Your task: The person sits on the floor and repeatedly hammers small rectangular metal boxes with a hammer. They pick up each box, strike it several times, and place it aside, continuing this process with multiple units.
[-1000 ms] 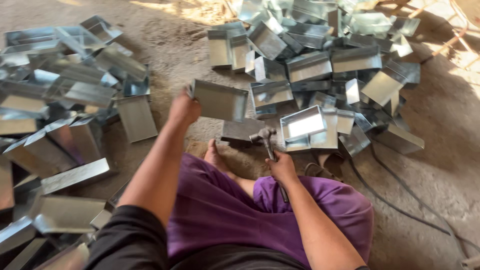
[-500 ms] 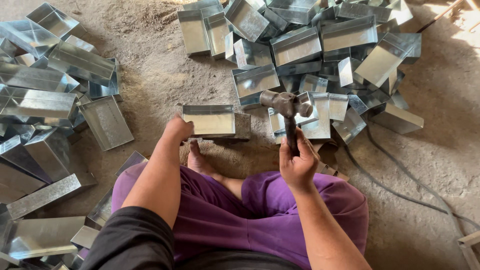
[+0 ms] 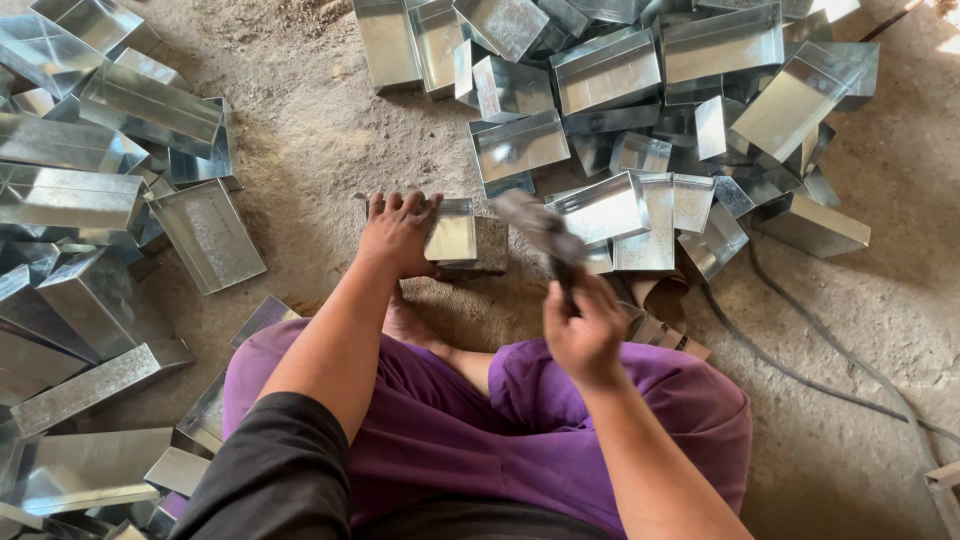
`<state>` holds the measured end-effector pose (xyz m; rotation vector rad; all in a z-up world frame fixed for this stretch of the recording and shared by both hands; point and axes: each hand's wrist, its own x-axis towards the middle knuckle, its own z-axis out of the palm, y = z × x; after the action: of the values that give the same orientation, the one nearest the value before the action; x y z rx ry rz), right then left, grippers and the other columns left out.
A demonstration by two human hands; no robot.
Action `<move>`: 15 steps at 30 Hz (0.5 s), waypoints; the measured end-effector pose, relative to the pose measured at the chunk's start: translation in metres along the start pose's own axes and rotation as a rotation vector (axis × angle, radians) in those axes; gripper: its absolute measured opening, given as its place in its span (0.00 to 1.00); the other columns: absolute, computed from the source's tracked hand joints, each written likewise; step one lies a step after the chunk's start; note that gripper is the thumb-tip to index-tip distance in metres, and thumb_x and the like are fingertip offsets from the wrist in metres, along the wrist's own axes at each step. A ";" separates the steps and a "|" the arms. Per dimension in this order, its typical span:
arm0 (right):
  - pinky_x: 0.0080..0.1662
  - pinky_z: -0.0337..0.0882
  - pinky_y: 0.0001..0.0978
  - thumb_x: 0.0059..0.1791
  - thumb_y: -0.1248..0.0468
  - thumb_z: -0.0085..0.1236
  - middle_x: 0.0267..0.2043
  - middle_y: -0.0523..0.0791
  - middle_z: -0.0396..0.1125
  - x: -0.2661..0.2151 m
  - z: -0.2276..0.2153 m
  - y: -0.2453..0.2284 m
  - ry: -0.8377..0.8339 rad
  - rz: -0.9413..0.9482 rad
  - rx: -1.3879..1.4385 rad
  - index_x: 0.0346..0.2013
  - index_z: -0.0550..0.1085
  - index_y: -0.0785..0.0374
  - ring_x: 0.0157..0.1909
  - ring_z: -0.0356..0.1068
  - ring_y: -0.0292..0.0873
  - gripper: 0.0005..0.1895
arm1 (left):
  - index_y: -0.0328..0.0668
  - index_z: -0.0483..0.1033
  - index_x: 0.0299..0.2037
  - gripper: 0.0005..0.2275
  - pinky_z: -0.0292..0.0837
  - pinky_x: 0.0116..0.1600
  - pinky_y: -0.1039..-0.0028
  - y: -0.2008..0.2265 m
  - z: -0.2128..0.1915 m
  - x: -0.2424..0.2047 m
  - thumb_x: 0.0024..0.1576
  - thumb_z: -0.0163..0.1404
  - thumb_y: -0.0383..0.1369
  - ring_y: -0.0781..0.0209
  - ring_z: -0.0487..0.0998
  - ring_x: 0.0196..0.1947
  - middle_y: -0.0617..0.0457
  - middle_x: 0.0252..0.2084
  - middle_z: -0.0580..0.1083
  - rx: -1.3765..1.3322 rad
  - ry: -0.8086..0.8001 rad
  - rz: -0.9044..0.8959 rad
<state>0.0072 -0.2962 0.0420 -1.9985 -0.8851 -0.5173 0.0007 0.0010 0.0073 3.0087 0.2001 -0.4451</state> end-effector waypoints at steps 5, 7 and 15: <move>0.38 0.76 0.43 0.44 0.69 0.59 0.39 0.54 0.74 -0.007 0.023 0.002 -0.311 0.106 -0.220 0.54 0.76 0.66 0.37 0.75 0.56 0.22 | 0.54 0.46 0.77 0.59 0.43 0.73 0.51 -0.001 0.007 -0.002 0.35 0.67 0.60 0.46 0.57 0.70 0.50 0.70 0.59 -0.014 0.005 -0.020; 0.38 0.76 0.41 0.46 0.70 0.59 0.38 0.55 0.74 -0.001 0.022 -0.001 -0.240 0.178 -0.141 0.54 0.76 0.67 0.36 0.76 0.54 0.21 | 0.55 0.46 0.76 0.59 0.42 0.72 0.50 -0.002 0.001 -0.001 0.35 0.68 0.59 0.45 0.56 0.70 0.50 0.70 0.58 -0.036 0.016 -0.029; 0.37 0.74 0.33 0.48 0.73 0.60 0.36 0.51 0.74 0.011 0.000 -0.025 -0.065 0.228 0.012 0.54 0.76 0.68 0.35 0.77 0.45 0.19 | 0.54 0.47 0.76 0.60 0.45 0.72 0.50 -0.003 0.001 -0.003 0.32 0.68 0.61 0.45 0.57 0.70 0.50 0.70 0.59 -0.064 0.046 -0.029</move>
<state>-0.0041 -0.2824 0.0629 -2.0824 -0.6855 -0.3186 -0.0032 0.0031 0.0073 2.9588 0.2572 -0.3653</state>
